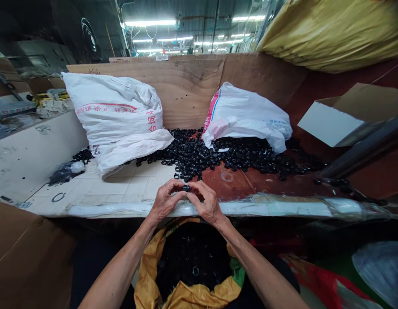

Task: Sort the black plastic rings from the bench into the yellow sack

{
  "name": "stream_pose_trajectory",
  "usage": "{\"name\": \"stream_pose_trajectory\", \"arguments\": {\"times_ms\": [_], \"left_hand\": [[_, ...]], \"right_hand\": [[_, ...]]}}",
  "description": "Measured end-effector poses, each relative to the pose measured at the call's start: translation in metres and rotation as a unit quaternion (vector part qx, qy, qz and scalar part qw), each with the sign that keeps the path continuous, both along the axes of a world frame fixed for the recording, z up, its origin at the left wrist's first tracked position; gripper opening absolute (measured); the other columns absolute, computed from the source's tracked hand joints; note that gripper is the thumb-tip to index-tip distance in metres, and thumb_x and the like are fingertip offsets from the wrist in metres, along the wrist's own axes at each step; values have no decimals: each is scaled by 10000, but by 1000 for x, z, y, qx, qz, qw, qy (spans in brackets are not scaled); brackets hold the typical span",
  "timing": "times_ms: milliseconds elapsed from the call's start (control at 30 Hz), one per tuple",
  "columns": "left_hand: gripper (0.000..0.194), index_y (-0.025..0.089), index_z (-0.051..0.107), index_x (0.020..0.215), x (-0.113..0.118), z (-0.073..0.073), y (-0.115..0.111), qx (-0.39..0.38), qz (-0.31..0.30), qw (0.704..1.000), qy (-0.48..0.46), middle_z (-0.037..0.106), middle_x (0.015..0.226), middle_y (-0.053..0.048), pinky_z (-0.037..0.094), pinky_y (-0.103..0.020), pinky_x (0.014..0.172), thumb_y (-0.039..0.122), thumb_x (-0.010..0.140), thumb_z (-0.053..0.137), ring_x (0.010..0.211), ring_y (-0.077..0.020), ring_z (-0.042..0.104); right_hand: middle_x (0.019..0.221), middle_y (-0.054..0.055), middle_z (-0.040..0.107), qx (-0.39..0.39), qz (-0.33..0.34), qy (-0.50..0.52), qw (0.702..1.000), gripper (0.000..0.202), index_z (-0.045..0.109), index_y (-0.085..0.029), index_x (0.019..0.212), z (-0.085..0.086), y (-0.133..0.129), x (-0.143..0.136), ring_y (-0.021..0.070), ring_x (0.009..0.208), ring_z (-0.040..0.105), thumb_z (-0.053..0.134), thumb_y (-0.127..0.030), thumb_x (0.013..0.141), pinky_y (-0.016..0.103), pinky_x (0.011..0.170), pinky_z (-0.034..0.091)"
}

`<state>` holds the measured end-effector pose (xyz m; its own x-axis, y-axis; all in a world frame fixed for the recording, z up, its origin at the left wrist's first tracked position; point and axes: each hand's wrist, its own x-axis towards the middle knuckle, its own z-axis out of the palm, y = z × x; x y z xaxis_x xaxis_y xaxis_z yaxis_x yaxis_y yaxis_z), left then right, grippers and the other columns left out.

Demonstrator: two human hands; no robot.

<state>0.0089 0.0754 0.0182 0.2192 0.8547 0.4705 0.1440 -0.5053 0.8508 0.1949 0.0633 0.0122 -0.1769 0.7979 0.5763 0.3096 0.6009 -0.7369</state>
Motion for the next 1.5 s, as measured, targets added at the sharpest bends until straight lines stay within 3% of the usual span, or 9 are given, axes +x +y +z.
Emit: {"name": "stream_pose_trajectory", "arguments": {"times_ms": [167,433,533,600,1033,1167,1267,1367,1500], "left_hand": [[185,177,687,993,2,4,-8,-29,-21,999,13,654,963,-43,525,-290,827,300,862,730,895,-169,636],[208,179,695,971,9,-5,-38,-89,8,995,-32,681,1001,-58,526,-302,861,323,831,751,935,-185,645],[246,176,677,997,10,-5,-44,-147,3,986,-72,704,956,-52,540,-293,811,340,829,750,861,-172,657],[260,174,673,976,10,-3,-46,-162,9,983,-86,707,924,-44,546,-285,784,350,811,768,830,-168,658],[229,187,698,987,7,1,-59,-146,6,985,-97,727,956,-52,585,-311,808,363,847,741,869,-185,679],[212,188,705,969,7,2,-61,-141,7,986,-90,720,945,-49,585,-308,823,351,841,749,888,-189,679],[180,196,706,967,7,1,-62,-143,-3,985,-93,717,958,-45,588,-314,841,330,852,741,895,-187,683],[133,205,707,959,7,-2,-63,-106,1,992,-75,707,980,-44,589,-314,839,294,865,731,906,-187,692],[149,237,706,1033,3,-2,-68,39,19,999,22,718,1029,-59,572,-334,876,216,886,703,970,-198,699]], "right_hand": [[714,19,624,-8,-30,-12,999,242,651,-195,845,-4,-2,-2,161,663,589,505,-314,997,276,677,474],[720,33,647,27,-54,-63,996,233,649,-207,844,-6,-20,2,180,688,603,510,-311,998,299,715,481],[911,74,695,34,-17,-36,999,181,664,-205,1049,-8,-27,4,198,811,643,511,-286,993,309,754,503],[850,60,682,36,-4,-34,999,185,672,-211,983,-8,-31,4,190,772,638,498,-272,999,300,727,501],[880,66,689,17,-9,-9,1000,155,651,-204,1016,5,-47,-4,188,769,640,513,-267,981,300,731,508],[725,19,642,-10,-27,-6,1000,124,645,-214,894,10,-49,-2,163,627,588,560,-284,952,276,627,484],[851,55,684,-5,-6,9,1000,129,656,-216,967,15,-52,-1,191,758,641,542,-273,946,301,722,510],[760,29,662,-98,7,49,994,130,636,-215,901,18,-57,-4,176,674,629,542,-296,940,282,644,497],[545,-61,529,-287,27,179,941,165,573,-209,863,18,-67,-15,119,446,504,578,-369,904,240,504,440]]}}
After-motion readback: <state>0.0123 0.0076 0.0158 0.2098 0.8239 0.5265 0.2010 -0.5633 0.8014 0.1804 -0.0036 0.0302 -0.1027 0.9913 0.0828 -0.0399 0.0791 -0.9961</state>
